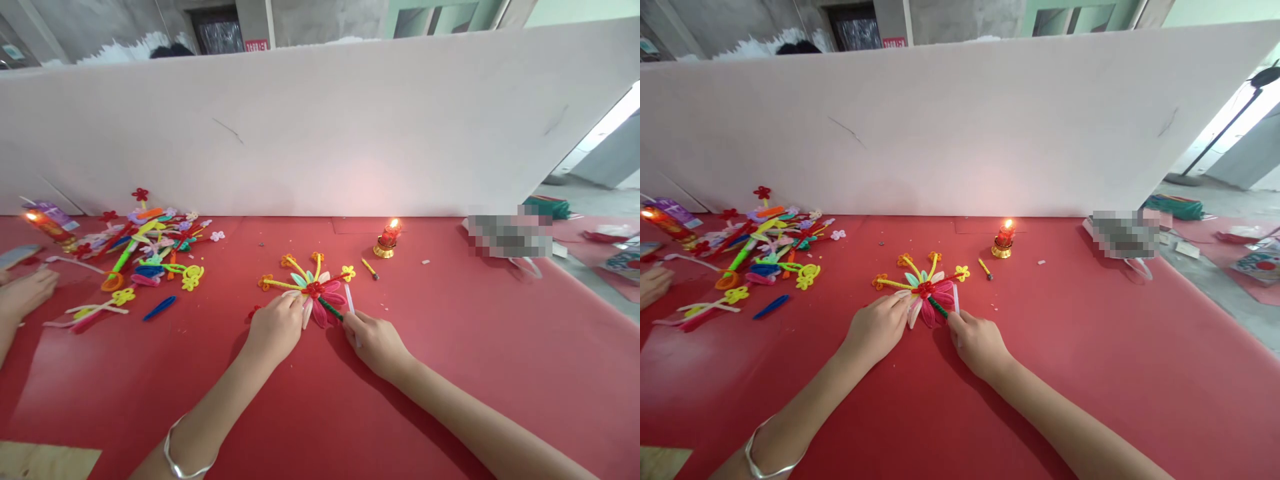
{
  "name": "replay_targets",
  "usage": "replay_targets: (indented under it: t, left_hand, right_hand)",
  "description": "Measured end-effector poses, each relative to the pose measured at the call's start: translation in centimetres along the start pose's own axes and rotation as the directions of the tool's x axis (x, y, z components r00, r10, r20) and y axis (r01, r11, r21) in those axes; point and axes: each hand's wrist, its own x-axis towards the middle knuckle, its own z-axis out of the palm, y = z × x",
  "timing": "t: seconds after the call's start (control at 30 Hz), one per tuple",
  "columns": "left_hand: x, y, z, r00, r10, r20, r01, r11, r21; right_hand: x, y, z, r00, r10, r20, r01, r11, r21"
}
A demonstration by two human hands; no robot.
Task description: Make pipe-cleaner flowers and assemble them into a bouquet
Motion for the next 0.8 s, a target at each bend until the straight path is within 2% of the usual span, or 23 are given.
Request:
replay_targets:
  t: [0.13, 0.27, 0.47, 0.67, 0.73, 0.8]
  left_hand:
    - [0.0, -1.1, -0.5, 0.988, -0.059, -0.144, 0.059, 0.998, -0.003]
    - [0.2, -2.5, -1.2, 0.948, -0.148, -0.281, 0.136, 0.989, -0.062]
    - [0.3, -4.0, -2.6, 0.871, -0.196, -0.451, 0.137, 0.978, -0.160]
    - [0.4, -5.2, -3.2, 0.781, -0.316, -0.539, 0.137, 0.928, -0.346]
    - [0.6, -5.9, -3.0, 0.736, -0.404, -0.543, 0.137, 0.875, -0.464]
    - [0.8, -6.7, -2.8, 0.695, -0.525, -0.491, 0.144, 0.770, -0.621]
  right_hand:
    - [0.2, 0.1, -0.3, 0.995, 0.052, -0.079, -0.043, 0.992, 0.115]
    - [0.6, 0.3, -1.2, 0.983, 0.072, -0.169, -0.040, 0.982, 0.184]
    - [0.9, 0.4, -2.9, 0.946, 0.026, -0.323, 0.016, 0.992, 0.126]
    - [1.1, 0.3, -4.8, 0.867, -0.020, -0.497, 0.049, 0.998, 0.046]
    - [1.2, 0.3, -5.1, 0.840, -0.036, -0.542, 0.070, 0.997, 0.042]
    - [1.1, 0.3, -5.2, 0.816, -0.049, -0.575, 0.082, 0.996, 0.032]
